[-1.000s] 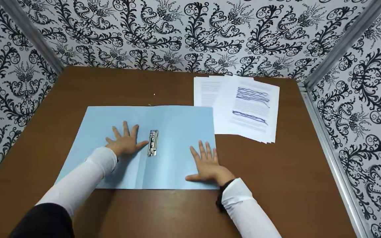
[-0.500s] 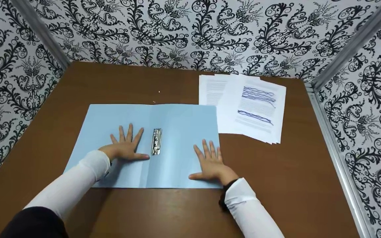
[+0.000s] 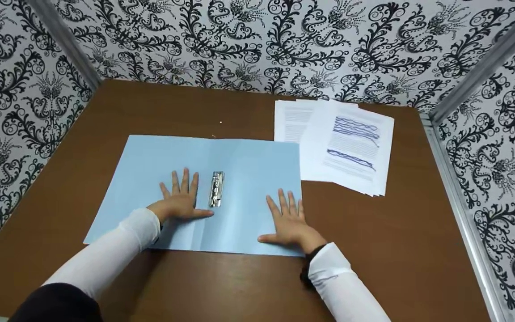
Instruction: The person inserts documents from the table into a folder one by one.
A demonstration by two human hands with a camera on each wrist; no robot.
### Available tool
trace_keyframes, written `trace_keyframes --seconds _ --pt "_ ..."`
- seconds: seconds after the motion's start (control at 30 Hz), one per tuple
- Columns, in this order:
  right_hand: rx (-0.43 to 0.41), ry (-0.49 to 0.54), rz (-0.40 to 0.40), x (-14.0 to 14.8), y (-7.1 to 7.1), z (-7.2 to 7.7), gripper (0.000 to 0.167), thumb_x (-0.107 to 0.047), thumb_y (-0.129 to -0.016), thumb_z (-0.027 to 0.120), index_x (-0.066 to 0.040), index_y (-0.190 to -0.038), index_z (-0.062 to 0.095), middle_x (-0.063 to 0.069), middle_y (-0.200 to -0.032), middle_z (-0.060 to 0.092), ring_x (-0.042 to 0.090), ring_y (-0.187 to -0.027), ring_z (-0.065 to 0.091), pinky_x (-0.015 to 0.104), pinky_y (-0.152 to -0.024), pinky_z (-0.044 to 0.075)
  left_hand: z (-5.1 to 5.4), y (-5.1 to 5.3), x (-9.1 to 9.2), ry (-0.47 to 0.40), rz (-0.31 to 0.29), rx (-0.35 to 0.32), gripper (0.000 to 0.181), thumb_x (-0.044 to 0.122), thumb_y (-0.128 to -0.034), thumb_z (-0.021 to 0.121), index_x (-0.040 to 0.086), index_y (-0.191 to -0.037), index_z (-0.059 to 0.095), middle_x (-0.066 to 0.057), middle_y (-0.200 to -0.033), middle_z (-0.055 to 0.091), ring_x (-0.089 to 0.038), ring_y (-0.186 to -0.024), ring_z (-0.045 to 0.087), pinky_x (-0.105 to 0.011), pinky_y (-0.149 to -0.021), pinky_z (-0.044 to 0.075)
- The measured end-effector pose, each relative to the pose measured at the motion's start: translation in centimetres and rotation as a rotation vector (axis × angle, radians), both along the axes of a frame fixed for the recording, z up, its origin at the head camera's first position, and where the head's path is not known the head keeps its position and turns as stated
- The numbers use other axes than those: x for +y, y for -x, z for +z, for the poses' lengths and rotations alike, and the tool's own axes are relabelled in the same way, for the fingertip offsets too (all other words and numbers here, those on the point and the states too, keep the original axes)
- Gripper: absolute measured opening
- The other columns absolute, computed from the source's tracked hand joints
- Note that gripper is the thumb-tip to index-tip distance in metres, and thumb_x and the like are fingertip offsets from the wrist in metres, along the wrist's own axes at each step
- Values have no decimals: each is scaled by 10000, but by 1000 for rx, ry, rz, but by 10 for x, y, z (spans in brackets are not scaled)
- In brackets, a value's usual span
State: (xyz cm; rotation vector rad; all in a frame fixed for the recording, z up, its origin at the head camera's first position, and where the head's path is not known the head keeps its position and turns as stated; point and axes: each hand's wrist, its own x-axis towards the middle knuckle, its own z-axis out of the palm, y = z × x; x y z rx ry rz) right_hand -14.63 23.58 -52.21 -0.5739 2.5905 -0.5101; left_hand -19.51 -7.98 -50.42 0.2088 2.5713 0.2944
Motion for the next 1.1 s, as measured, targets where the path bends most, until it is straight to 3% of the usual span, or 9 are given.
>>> trace_keyframes --seconds 0.23,0.43,0.57,0.73,0.9,1.1 --pt "-10 -58 -16 -5 -4 9 1101 -566 -817 687 -32 -1551 63 303 -1572 -130 514 -1428 -155 675 -1103 -72 -1 -4 2 -36 50 4 1307 768 -695 649 137 -1555 -106 -151 -1585 -258 -423 -1420 -283 -705 -1074 -123" --pt "7 -97 -13 -28 -2 31 1075 -474 -805 745 86 -1507 153 339 -1567 -3 512 -1442 -71 680 -1116 31 -5 -5 3 -47 63 31 1301 763 -689 660 151 -1559 -89 -141 -1591 -246 -416 -1425 -277 -697 -1080 -122" --pt "-4 -60 21 -56 15 50 1012 -434 -848 715 119 -1491 162 330 -1569 11 484 -1456 -34 606 -1158 72 -7 -2 3 -40 63 36 1297 768 -689 654 156 -1560 -88 -140 -1591 -246 -421 -1423 -277 -695 -1083 -120" --pt "-24 -7 -20 -92 50 63 1009 -427 -892 666 120 -1497 73 305 -1574 -67 442 -1470 -43 507 -1191 49 -7 0 2 -27 66 35 1302 771 -685 655 155 -1560 -86 -144 -1590 -245 -431 -1423 -267 -697 -1084 -109" --pt "-23 5 -76 -124 77 59 1074 -501 -873 659 107 -1502 35 284 -1576 -105 419 -1470 -99 499 -1193 9 -5 -1 2 -19 64 46 1294 765 -689 658 147 -1562 -70 -150 -1594 -229 -438 -1427 -250 -705 -1084 -95" --pt "-75 -82 -126 -138 84 40 1209 -630 -806 660 77 -1513 -19 250 -1589 -128 392 -1473 -138 611 -1154 -39 -4 -1 2 -23 50 53 1285 769 -698 646 133 -1562 -62 -162 -1595 -219 -449 -1428 -239 -716 -1079 -79"
